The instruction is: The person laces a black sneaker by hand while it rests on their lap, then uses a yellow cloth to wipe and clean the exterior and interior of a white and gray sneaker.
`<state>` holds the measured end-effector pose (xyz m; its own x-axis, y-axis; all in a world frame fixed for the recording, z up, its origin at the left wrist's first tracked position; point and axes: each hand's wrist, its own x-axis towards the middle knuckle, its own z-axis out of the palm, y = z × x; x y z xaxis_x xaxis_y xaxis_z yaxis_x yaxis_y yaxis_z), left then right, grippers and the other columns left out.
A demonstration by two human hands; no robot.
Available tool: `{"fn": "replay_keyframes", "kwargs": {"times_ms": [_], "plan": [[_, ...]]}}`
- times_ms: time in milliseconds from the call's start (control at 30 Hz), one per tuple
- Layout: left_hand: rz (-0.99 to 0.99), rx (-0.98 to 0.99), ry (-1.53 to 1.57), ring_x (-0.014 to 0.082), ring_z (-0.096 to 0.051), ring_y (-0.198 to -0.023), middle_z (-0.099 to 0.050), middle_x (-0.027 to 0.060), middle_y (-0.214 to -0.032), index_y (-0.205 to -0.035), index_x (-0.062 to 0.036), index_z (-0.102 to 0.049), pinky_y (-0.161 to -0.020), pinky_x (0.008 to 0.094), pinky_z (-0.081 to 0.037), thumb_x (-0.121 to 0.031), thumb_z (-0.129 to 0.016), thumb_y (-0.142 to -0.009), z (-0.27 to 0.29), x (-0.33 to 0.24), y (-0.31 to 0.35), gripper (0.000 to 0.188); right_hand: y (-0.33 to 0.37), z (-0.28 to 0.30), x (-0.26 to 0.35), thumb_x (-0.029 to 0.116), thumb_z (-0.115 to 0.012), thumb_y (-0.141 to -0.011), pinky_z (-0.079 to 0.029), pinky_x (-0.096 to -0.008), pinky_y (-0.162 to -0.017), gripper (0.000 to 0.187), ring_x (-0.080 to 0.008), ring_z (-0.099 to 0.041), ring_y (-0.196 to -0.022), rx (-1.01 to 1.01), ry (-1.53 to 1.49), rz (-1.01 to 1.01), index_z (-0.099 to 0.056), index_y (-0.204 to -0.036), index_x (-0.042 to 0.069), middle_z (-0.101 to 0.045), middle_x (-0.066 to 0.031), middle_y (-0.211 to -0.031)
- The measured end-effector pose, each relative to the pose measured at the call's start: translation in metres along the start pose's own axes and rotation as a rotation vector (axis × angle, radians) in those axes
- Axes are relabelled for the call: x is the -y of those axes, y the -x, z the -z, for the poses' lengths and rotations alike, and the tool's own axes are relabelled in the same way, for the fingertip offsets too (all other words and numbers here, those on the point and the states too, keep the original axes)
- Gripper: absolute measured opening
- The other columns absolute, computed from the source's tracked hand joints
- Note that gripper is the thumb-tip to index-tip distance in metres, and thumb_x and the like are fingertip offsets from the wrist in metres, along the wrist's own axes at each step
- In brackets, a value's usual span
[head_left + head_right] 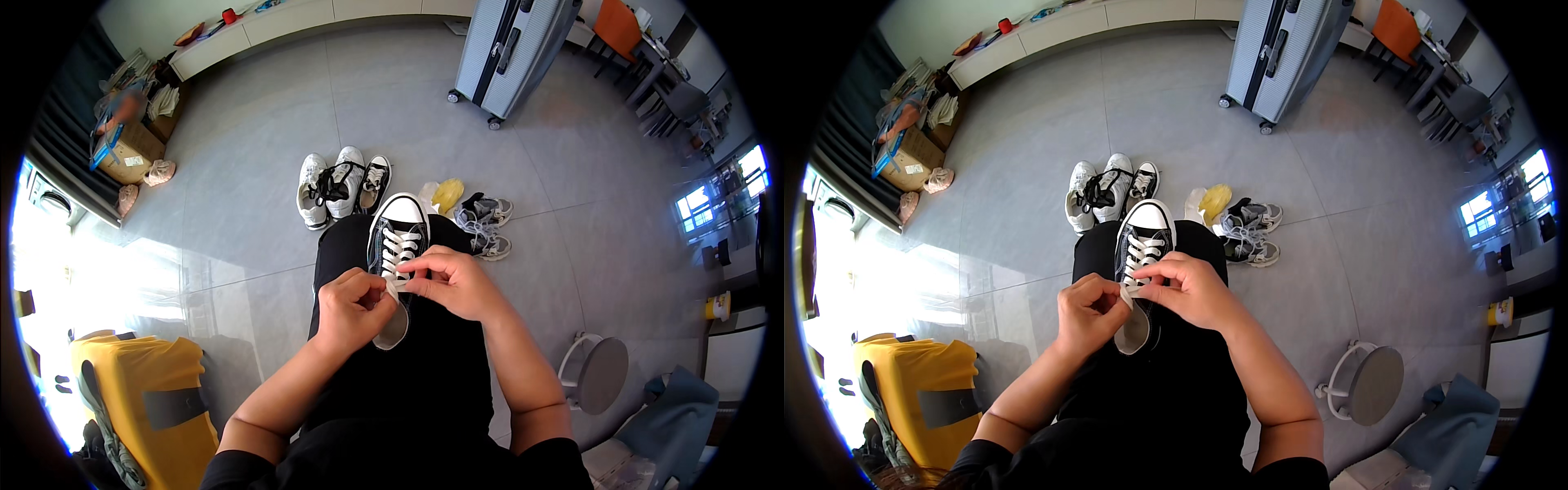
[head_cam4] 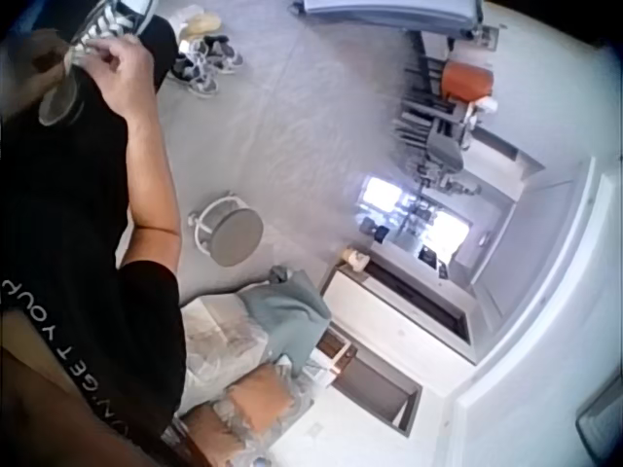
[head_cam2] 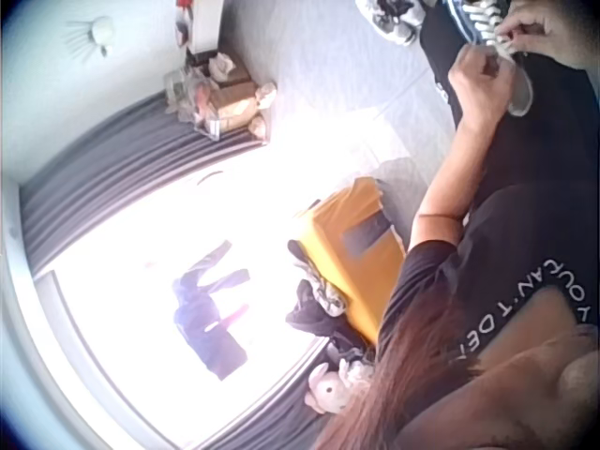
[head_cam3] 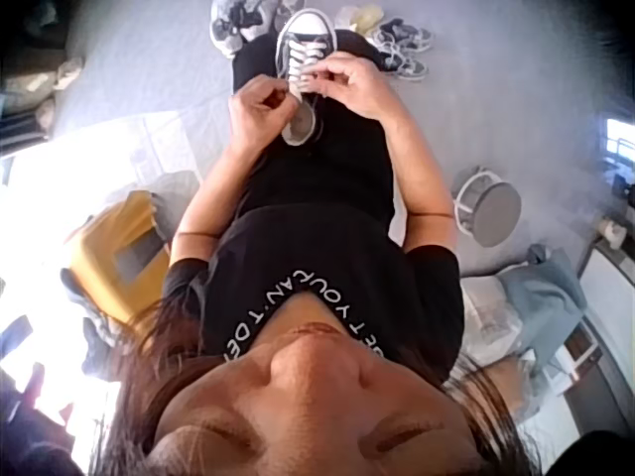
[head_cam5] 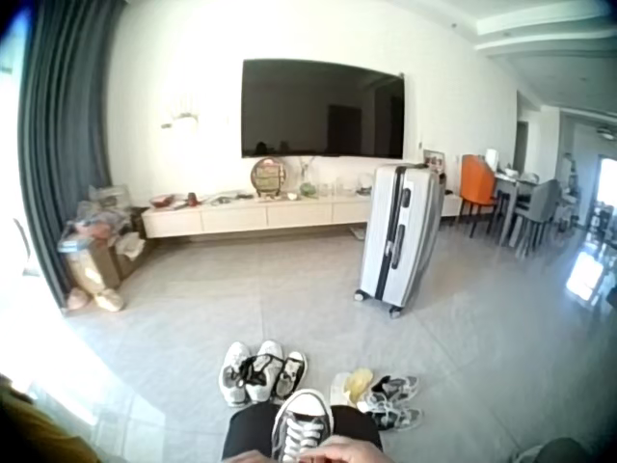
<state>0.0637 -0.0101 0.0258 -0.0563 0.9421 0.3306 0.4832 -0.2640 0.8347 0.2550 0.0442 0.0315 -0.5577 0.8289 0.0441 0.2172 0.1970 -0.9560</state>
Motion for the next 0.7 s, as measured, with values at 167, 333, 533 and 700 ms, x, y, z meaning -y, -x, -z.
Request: {"fn": "replay_keyframes", "kwargs": {"times_ms": [167,333,533,700], "plan": [[-0.081,0.034,-0.059,0.0141,-0.060,-0.051,-0.061,0.0074,-0.063,-0.074,-0.0002,-0.062,-0.047,0.0261,-0.048,-0.002,-0.069,-0.068,0.016,-0.008,-0.002,0.009,-0.005,-0.017,0.018,0.015,-0.074,-0.082,-0.042,-0.0234,-0.065,0.037,-0.0089,-0.048,-0.069,0.085,-0.181,0.073,-0.067,-0.117,0.009,-0.049,0.0012,-0.078],[-0.096,0.144,-0.066,0.0172,-0.063,-0.052,-0.065,0.0111,-0.068,-0.076,-0.0003,-0.061,-0.049,0.0281,-0.050,-0.004,-0.069,-0.070,0.016,0.000,-0.001,0.010,-0.011,-0.032,0.003,0.013,-0.071,-0.081,-0.046,-0.0245,-0.063,0.023,-0.0095,-0.055,-0.069,-0.006,-0.094,0.034,-0.070,-0.102,0.003,-0.059,-0.0015,-0.074],[0.058,0.176,-0.001,0.0114,-0.062,-0.054,-0.063,0.0075,-0.064,-0.076,0.0016,-0.058,-0.050,0.0246,-0.048,-0.004,-0.065,-0.076,0.022,0.004,-0.002,0.009,-0.007,-0.029,0.001,0.008,-0.069,-0.078,-0.046,-0.0228,-0.059,0.015,-0.0100,-0.057,-0.062,0.018,0.025,-0.115,-0.069,-0.092,0.000,-0.064,-0.0036,-0.075],[0.376,0.095,0.392,0.0057,-0.056,-0.054,-0.061,0.0029,-0.064,-0.079,0.0016,-0.057,-0.049,0.0215,-0.045,-0.003,-0.062,-0.079,0.012,0.021,0.002,0.007,-0.006,-0.029,0.006,0.016,-0.077,-0.077,-0.046,-0.0223,-0.057,0.030,-0.0116,-0.057,-0.062,-0.028,0.086,0.093,-0.067,-0.101,0.002,-0.067,-0.0063,-0.083]]}}
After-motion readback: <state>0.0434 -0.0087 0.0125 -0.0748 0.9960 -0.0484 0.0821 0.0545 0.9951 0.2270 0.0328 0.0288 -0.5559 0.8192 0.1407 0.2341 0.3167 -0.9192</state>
